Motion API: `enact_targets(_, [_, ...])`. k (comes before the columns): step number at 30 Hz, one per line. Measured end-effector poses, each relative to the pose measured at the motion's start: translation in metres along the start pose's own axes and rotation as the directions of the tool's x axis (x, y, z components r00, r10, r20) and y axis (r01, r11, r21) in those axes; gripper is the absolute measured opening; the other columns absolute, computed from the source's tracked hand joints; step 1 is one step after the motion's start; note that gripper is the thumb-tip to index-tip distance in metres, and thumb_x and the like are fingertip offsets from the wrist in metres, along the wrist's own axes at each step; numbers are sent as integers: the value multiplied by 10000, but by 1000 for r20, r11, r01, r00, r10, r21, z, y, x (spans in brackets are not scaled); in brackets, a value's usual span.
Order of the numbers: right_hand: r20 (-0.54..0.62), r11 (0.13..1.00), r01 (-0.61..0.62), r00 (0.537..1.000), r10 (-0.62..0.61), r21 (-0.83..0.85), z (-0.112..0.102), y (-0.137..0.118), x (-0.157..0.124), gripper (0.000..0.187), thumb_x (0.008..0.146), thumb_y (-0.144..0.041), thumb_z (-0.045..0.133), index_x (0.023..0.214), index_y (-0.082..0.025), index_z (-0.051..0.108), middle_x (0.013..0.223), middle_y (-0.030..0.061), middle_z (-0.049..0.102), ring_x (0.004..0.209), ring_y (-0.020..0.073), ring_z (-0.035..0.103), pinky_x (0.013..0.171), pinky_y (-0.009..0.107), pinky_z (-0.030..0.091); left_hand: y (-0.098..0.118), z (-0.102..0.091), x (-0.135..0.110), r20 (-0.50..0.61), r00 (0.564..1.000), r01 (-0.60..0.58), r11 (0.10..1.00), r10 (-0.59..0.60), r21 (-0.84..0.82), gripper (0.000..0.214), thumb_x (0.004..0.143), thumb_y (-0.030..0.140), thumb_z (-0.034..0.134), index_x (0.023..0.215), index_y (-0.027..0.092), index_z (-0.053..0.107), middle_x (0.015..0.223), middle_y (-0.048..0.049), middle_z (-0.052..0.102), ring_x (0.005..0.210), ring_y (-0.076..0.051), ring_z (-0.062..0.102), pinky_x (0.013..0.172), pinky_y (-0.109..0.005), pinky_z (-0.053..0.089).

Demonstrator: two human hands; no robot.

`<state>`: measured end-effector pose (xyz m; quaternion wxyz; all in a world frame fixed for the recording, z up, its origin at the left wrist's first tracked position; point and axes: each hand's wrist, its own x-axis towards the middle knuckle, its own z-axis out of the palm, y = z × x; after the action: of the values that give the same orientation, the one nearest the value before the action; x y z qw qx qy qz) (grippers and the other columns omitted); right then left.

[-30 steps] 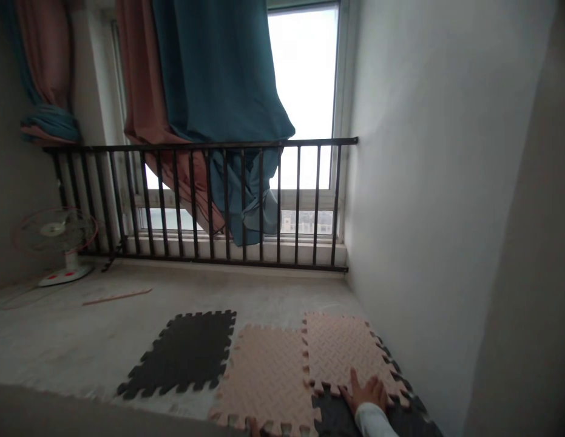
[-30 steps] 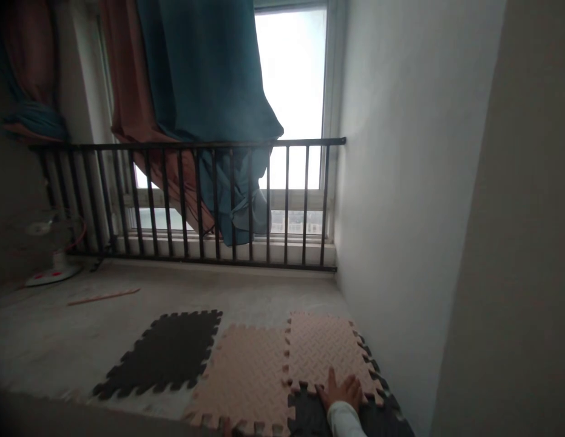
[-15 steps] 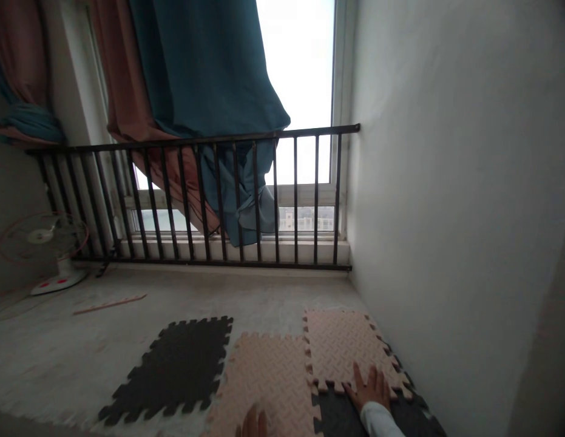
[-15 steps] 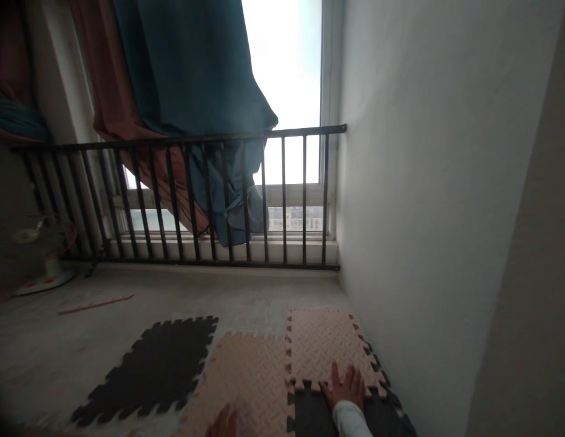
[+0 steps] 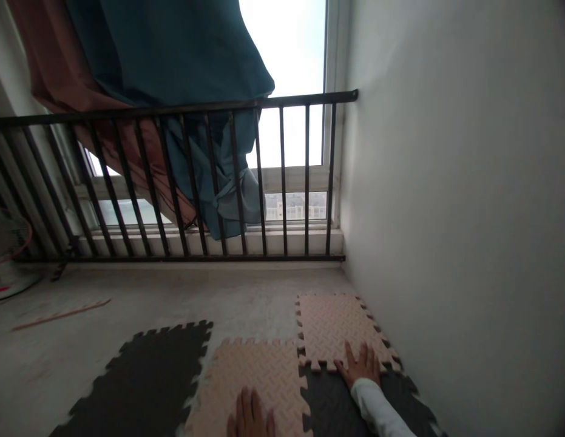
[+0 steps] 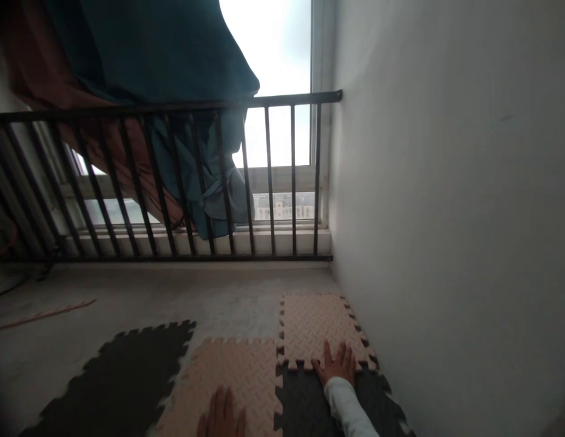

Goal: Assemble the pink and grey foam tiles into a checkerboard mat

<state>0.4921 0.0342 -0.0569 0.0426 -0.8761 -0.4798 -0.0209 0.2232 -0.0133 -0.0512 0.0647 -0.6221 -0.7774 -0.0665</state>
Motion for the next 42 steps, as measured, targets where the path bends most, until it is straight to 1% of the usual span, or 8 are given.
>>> enact_targets(6, [108,998,-22,994,27,-54,-19,-14,23,775,692,-704,231,1323,-253,237,1403,142,194,1283,316,83,1002,470,-34,-8,-6,2,93,993,-67,997,69,-26,479,805,305,274,1253,184,397,1365,-59,310,1252,-205,268,1019,-431,223])
enact_targets(11, [158,997,-18,987,31,-81,-26,-21,36,753,706,-692,194,1329,-268,210,1410,131,176,1286,307,71,999,460,-39,-8,-5,0,66,995,-69,997,70,-24,482,808,298,276,1254,159,395,1364,-72,309,1251,-213,272,1022,-435,219])
enact_targets(16, [172,998,0,985,11,-66,-22,-23,55,758,704,-694,184,1326,-263,223,1409,137,178,1284,308,87,1002,450,-22,-6,0,-1,23,998,-66,998,66,18,479,793,300,295,1237,170,418,1353,-47,328,1243,-209,286,1016,-436,227])
enact_targets(21, [164,995,27,986,-10,-98,-9,-25,71,749,712,-680,172,1328,-257,218,1402,136,197,1279,314,105,999,487,-16,-6,11,-1,-79,996,-44,999,43,-6,458,785,286,304,1203,179,458,1322,-50,378,1213,-198,339,1004,-420,241])
enact_targets(24, [171,995,36,985,-20,-91,-3,-25,77,770,703,-684,197,1332,-240,212,1402,147,191,1277,326,106,999,501,0,-7,12,-1,-101,994,-40,999,37,-31,459,783,299,304,1195,175,466,1313,-48,390,1204,-195,351,998,-416,251])
enact_targets(29, [132,995,59,990,-48,-81,3,-24,76,750,719,-662,223,1330,-227,224,1390,158,221,1272,323,141,1001,506,28,-7,10,-1,-87,995,-52,997,46,-58,462,781,308,313,1193,172,469,1313,-53,394,1208,-202,345,1003,-421,243])
enact_targets(37, [-2,992,106,994,-107,-74,15,-19,62,832,727,-654,240,1315,-66,250,1377,210,226,1274,308,146,1027,445,92,-2,14,0,-105,994,-9,1000,7,-17,473,783,296,281,1203,171,458,1321,-60,375,1200,-204,359,994,-420,250])
enact_targets(42, [40,988,129,991,-126,-84,14,-18,46,814,748,-609,250,1296,-7,263,1377,212,215,1273,302,154,1033,446,114,-2,10,1,-86,996,-20,1000,18,-22,477,788,289,262,1207,166,452,1321,-60,374,1205,-202,352,990,-424,249])
